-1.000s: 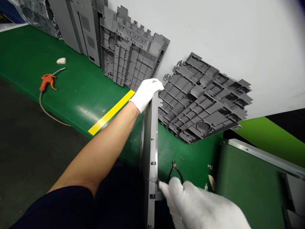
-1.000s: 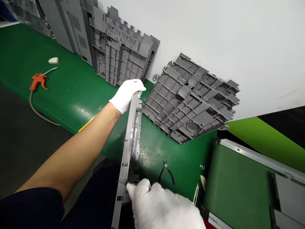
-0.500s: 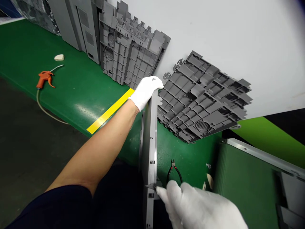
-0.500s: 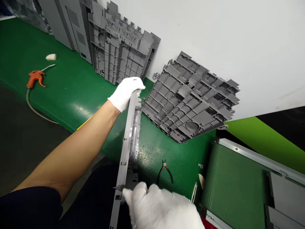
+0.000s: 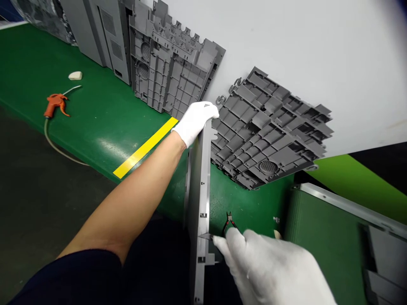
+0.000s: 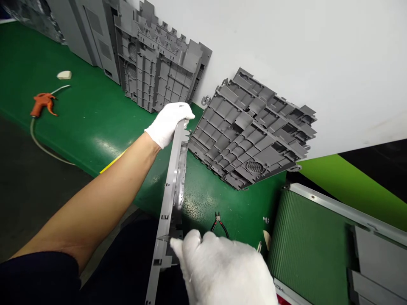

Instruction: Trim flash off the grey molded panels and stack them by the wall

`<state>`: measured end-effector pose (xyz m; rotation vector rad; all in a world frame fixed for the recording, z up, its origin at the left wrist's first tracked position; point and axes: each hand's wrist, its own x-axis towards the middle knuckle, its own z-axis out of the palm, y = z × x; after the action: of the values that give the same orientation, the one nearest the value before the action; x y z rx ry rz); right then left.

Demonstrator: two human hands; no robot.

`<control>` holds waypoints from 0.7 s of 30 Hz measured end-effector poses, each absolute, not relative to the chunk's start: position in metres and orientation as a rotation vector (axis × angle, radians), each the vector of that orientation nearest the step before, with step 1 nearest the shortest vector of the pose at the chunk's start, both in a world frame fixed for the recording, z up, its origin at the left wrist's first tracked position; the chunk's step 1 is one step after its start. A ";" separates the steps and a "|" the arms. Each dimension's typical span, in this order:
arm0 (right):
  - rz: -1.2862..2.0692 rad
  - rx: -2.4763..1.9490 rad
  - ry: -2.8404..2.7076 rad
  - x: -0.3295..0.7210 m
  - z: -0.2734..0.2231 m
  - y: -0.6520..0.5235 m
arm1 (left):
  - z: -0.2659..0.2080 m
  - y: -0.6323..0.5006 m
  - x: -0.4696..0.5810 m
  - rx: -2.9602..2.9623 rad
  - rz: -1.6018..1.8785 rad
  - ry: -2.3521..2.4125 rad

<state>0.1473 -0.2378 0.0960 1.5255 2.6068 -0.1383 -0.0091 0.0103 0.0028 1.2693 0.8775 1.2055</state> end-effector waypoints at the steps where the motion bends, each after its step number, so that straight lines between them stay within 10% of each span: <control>1: -0.132 1.489 2.629 0.150 0.095 -0.236 | 0.002 0.011 -0.008 1.275 1.214 0.875; 21: -0.210 1.232 2.664 0.166 0.094 -0.233 | -0.003 0.014 -0.011 1.309 1.230 0.875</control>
<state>0.1659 -0.2330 0.0943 1.2320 2.6640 -0.2097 -0.0105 0.0138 -0.0029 1.3093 0.8753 1.2302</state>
